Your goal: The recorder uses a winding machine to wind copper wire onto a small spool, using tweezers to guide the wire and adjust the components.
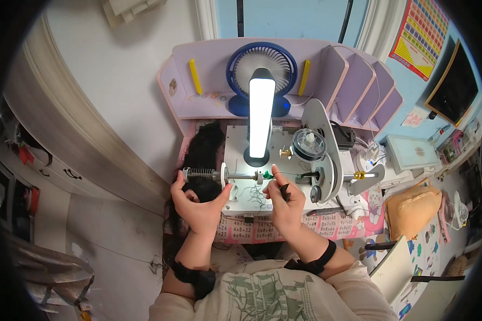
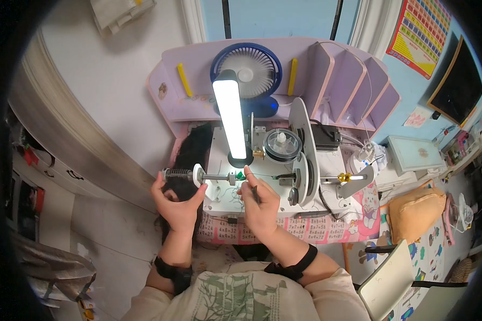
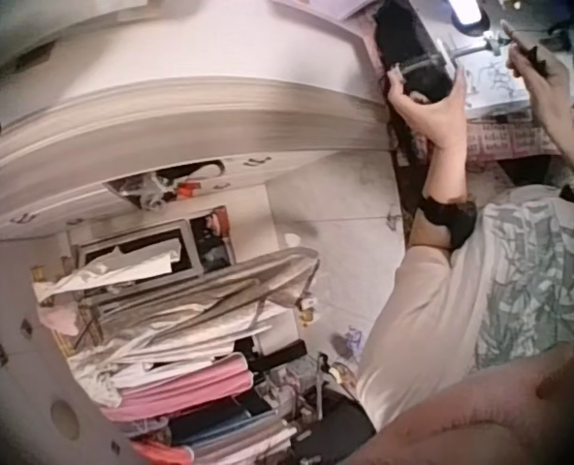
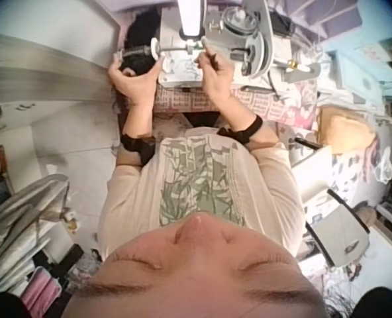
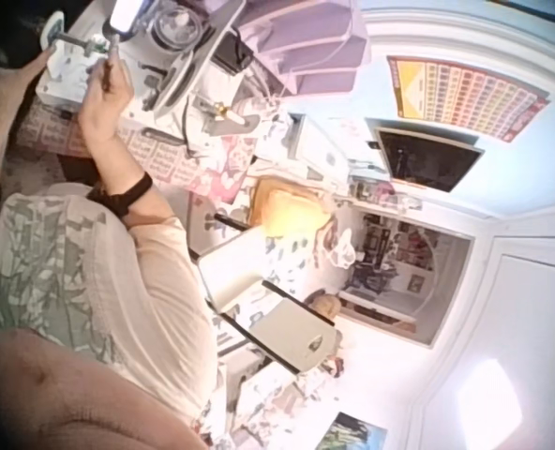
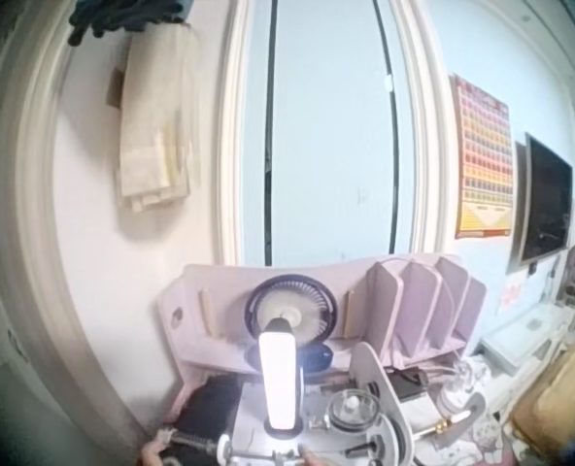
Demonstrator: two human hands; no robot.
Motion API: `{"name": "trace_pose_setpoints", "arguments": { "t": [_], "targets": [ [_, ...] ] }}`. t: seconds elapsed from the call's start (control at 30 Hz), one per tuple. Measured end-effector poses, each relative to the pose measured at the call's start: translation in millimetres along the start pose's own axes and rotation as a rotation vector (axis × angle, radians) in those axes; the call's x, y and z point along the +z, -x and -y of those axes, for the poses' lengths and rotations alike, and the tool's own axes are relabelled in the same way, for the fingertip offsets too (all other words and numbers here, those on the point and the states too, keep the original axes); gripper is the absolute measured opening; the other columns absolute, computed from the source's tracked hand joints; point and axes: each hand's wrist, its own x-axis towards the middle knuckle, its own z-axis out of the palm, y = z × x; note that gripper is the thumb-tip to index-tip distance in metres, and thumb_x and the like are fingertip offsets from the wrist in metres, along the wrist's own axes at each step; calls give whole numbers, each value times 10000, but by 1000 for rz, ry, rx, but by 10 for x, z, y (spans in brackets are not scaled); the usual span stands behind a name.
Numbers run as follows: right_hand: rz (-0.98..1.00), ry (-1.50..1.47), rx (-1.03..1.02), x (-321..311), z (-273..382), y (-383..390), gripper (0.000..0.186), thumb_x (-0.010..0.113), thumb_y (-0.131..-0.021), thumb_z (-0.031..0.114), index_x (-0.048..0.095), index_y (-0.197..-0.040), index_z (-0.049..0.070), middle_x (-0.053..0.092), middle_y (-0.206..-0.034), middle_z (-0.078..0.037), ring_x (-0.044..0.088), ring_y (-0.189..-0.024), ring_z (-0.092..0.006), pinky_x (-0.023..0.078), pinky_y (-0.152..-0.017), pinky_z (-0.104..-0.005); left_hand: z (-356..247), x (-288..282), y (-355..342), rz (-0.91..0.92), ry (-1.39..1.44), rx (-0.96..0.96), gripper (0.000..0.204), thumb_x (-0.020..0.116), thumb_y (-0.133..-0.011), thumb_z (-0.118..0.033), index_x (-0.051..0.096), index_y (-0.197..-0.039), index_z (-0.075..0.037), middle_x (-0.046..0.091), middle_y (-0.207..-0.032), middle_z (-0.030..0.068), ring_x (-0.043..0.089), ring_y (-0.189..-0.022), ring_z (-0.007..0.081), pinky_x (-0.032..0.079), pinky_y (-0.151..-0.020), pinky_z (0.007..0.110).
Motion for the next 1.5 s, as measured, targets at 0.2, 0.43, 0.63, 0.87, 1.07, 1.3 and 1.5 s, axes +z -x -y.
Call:
{"name": "trace_pose_setpoints", "arguments": {
  "t": [0.2, 0.43, 0.63, 0.87, 1.07, 1.3, 1.5],
  "targets": [
    [-146, 130, -51, 27, -89, -19, 298, 554, -885, -3, 607, -1178, -18, 603, -763, -54, 540, -675, -87, 448, -635, -227, -13, -7, -27, -20, 3, 55, 884, 914, -501, -183, 444, -1223, 19, 504, -1118, 112, 473, -775, 123, 390, -619, 240],
    [-290, -310, 442, 69, 113, -94, 119, 586, -901, 71, 631, -988, 3, 604, -770, -26, 513, -628, -68, 409, -558, -199, -2, 5, -23, -37, 35, 50, 895, 917, -500, -195, 428, -1220, 13, 496, -1132, 117, 474, -798, 119, 379, -616, 241],
    [-281, -613, 531, 99, 365, -40, 211, 581, -901, 95, 588, -1082, -12, 592, -752, -10, 483, -603, -65, 371, -550, -188, -45, -13, -14, -8, 17, -6, 893, 916, -505, -207, 423, -1215, 15, 490, -1145, 117, 488, -814, 123, 377, -620, 232],
    [-206, -509, 567, 273, 486, 9, 456, 605, -891, 105, 467, -1313, -2, 613, -757, -15, 499, -623, -50, 382, -568, -182, -76, -14, 13, -25, 10, -40, 954, 912, -509, -213, 392, -1274, 16, 464, -1189, 122, 493, -941, 154, 389, -684, 255],
    [-169, -378, 589, 199, 302, 180, 449, 616, -890, 80, 483, -1313, 8, 613, -783, -15, 484, -647, -44, 390, -592, -175, -99, -72, 59, 5, 70, -41, 948, 875, -581, -162, 341, -1346, 6, 446, -1236, 127, 479, -979, 163, 391, -716, 267],
    [30, 22, 44, -260, 113, 498, 252, 646, -868, 78, 631, -1109, 5, 556, -803, -9, 488, -718, -84, 405, -663, -225, -931, 82, -304, 286, -124, 679, 334, 793, -664, -249, 672, -916, -66, 598, -797, 51, 586, -640, 217, 438, -583, 333],
    [52, 7, 94, -346, 154, 480, 236, 630, -890, 112, 629, -1097, -2, 576, -823, -17, 482, -683, -85, 394, -639, -214, -1089, 706, -438, 643, -432, 479, 242, 769, -666, -319, 688, -731, -101, 626, -714, 51, 623, -623, 248, 470, -572, 358]
  ]
}}
